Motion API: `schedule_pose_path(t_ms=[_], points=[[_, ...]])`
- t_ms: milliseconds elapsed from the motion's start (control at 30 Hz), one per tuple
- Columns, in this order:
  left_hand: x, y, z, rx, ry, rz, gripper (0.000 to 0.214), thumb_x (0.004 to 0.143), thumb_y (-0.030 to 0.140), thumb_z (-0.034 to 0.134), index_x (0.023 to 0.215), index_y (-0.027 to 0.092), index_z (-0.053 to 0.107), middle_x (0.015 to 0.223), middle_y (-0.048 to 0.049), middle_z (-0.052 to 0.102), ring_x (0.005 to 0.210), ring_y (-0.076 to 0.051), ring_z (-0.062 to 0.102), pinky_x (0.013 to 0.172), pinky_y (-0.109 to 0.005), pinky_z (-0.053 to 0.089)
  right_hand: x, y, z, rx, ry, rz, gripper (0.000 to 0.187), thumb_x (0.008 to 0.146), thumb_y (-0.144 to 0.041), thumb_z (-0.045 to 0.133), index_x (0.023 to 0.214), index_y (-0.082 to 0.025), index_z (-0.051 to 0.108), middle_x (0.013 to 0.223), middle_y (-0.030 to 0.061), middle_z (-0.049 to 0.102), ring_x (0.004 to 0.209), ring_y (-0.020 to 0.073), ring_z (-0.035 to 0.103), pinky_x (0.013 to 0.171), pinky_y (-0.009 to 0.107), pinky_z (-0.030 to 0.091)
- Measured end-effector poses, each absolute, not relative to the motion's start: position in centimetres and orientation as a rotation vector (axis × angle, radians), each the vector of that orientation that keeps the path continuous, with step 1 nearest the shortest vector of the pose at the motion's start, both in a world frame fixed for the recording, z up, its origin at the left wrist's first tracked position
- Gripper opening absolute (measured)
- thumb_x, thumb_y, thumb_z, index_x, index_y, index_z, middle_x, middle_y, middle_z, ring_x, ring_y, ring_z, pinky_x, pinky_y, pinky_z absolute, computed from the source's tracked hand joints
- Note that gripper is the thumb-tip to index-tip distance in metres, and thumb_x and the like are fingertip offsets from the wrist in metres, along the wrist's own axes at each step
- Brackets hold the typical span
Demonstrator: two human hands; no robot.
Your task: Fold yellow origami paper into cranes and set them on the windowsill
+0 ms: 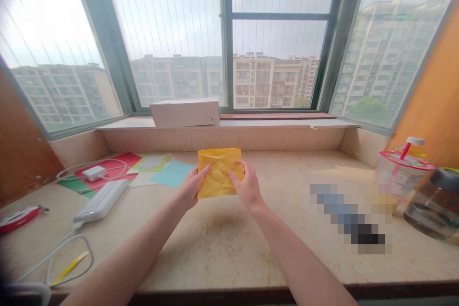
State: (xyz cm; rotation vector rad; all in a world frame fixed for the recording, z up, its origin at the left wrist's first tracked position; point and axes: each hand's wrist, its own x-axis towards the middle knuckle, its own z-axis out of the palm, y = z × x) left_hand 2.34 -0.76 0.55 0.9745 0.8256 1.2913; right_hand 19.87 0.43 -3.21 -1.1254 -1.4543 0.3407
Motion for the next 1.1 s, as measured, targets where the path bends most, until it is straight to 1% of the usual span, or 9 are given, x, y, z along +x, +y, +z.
schedule_pose_path(t_ms=[200, 400, 533, 667, 733, 800, 867, 1000, 1100], points=[[1.9, -0.8, 0.8, 0.944, 0.903, 1.149, 0.033, 0.086, 0.041, 0.063, 0.108, 0.017, 0.061, 0.097, -0.0123, 0.074, 0.086, -0.025, 0.073, 0.071, -0.034, 0.061, 21.3, 2.8, -4.7, -1.204, -1.199, 0.659, 0.065, 0.070, -0.035, 0.074, 0.129, -0.016, 0.055, 0.101, 0.0098, 0.072, 0.086, 0.0227, 0.069, 0.075, 0.033, 0.055], [0.3, 0.1, -0.1, 1.112, 1.003, 1.114, 0.026, 0.077, 0.022, 0.072, 0.101, 0.016, 0.064, 0.098, -0.0122, 0.075, 0.084, -0.025, 0.073, 0.074, -0.035, 0.060, 23.0, 3.7, -4.9, -1.249, -1.254, 0.662, 0.034, 0.073, -0.040, 0.067, 0.095, -0.014, 0.070, 0.088, 0.0099, 0.075, 0.077, 0.0239, 0.070, 0.064, 0.031, 0.054], [-1.4, 1.4, -0.6, 1.252, 1.226, 1.123, 0.022, 0.076, 0.025, 0.070, 0.094, 0.014, 0.066, 0.096, -0.0152, 0.075, 0.083, -0.028, 0.073, 0.071, -0.037, 0.060, 23.7, 3.8, -4.9, -1.302, -1.246, 0.620, 0.035, 0.076, -0.042, 0.062, 0.093, -0.013, 0.071, 0.089, 0.0118, 0.075, 0.076, 0.0239, 0.070, 0.059, 0.028, 0.052], [-3.6, 2.8, -1.3, 1.285, 1.422, 1.218, 0.025, 0.077, 0.025, 0.066, 0.099, 0.012, 0.063, 0.100, -0.0176, 0.073, 0.093, -0.030, 0.070, 0.078, -0.041, 0.057, 23.8, 4.0, -5.1, -1.336, -1.276, 0.619, 0.034, 0.076, -0.041, 0.061, 0.091, -0.013, 0.072, 0.085, 0.0119, 0.075, 0.072, 0.0233, 0.069, 0.056, 0.027, 0.050], [-4.5, 3.2, -1.5, 1.325, 1.553, 1.313, 0.040, 0.074, 0.025, 0.069, 0.110, 0.013, 0.059, 0.109, -0.0183, 0.069, 0.112, -0.034, 0.062, 0.090, -0.045, 0.052, 23.8, 4.0, -5.2, -1.342, -1.291, 0.621, 0.033, 0.077, -0.040, 0.059, 0.091, -0.013, 0.072, 0.085, 0.0112, 0.075, 0.072, 0.0230, 0.069, 0.056, 0.027, 0.050], [-4.8, 3.4, -1.6, 1.431, 1.646, 1.445, 0.055, 0.073, 0.023, 0.070, 0.123, 0.013, 0.052, 0.129, -0.0199, 0.058, 0.134, -0.035, 0.041, 0.105, -0.049, 0.039, 23.8, 4.1, -5.2, -1.350, -1.296, 0.612, 0.033, 0.078, -0.039, 0.057, 0.091, -0.013, 0.072, 0.086, 0.0108, 0.075, 0.073, 0.0229, 0.069, 0.057, 0.027, 0.050], [-4.5, 3.3, -1.5, 1.718, 1.716, 1.545, 0.053, 0.077, 0.025, 0.066, 0.126, 0.013, 0.053, 0.140, -0.0192, 0.048, 0.141, -0.033, 0.030, 0.112, -0.049, 0.029, 23.9, 4.1, -5.1, -1.360, -1.295, 0.595, 0.032, 0.079, -0.038, 0.056, 0.090, -0.014, 0.072, 0.086, 0.0108, 0.075, 0.074, 0.0229, 0.069, 0.058, 0.027, 0.049], [-3.0, 2.7, -1.6, 2.244, 1.703, 1.296, 0.027, 0.085, 0.035, 0.057, 0.104, 0.020, 0.068, 0.129, -0.0135, 0.058, 0.126, -0.032, 0.049, 0.111, -0.046, 0.033, 24.0, 3.8, -4.7, -1.376, -1.289, 0.571, 0.030, 0.078, -0.037, 0.056, 0.089, -0.014, 0.072, 0.082, 0.0102, 0.074, 0.071, 0.0224, 0.068, 0.056, 0.027, 0.047], [-2.7, 2.7, -2.0, 2.199, 1.710, 1.078, 0.014, 0.077, 0.032, 0.065, 0.082, 0.021, 0.072, 0.108, -0.0126, 0.069, 0.115, -0.033, 0.057, 0.106, -0.044, 0.037, 24.0, 3.6, -4.4, -1.378, -1.284, 0.556, 0.027, 0.078, -0.036, 0.057, 0.087, -0.015, 0.072, 0.082, 0.0095, 0.074, 0.069, 0.0219, 0.067, 0.056, 0.027, 0.047]])
